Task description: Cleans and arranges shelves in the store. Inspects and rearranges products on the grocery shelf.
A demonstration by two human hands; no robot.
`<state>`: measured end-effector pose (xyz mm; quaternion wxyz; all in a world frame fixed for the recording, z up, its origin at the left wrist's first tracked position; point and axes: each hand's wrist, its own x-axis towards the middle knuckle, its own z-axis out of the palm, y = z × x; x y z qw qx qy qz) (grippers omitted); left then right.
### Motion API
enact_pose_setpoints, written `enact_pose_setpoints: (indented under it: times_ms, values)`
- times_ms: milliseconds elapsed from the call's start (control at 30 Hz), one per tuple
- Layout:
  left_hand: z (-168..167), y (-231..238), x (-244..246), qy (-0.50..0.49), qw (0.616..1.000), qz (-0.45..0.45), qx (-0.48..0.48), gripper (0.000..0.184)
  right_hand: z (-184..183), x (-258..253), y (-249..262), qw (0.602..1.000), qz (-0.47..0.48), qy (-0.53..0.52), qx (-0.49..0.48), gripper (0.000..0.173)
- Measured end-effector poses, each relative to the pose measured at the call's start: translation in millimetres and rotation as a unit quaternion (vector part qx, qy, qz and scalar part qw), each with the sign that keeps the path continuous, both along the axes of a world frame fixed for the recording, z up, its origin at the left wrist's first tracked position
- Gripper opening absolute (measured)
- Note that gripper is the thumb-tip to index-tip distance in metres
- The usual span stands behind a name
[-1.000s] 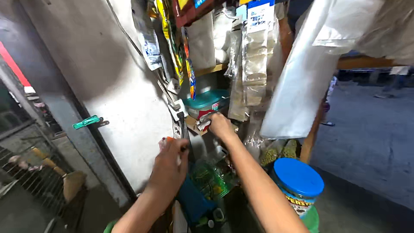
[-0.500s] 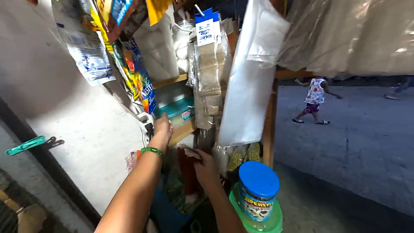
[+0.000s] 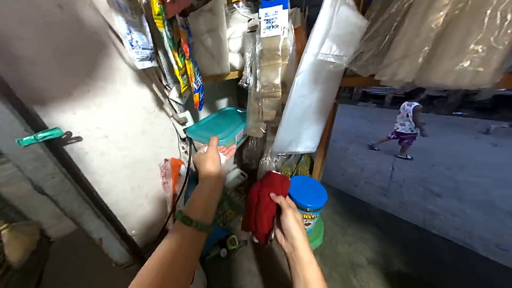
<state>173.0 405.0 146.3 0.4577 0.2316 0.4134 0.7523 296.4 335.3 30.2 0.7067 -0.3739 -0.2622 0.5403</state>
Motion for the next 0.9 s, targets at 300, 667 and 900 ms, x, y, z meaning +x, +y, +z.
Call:
enact_pose_setpoints:
  times_ms: [300,667,900]
  values:
    - [-128.9,-155.7,-31.3,0.228,0.967,-0.063,0.094,0.012,-7.0,-28.6,-1.7,0.995,0.03,0.003,0.092,0.044]
    - [-219.1,-222.7,-143.6,0.254,0.965,-0.063,0.015,0.018,-81.6,-62.7,-87.8,0.98,0.036,-0.187,-0.056,0.047]
    - [-224.1,-245.7,-160.6,0.278,0.961,0.014,-0.001,0.011,-82.8,-90.5,-113.8,0.791,-0.089,-0.548,0.258,0.035]
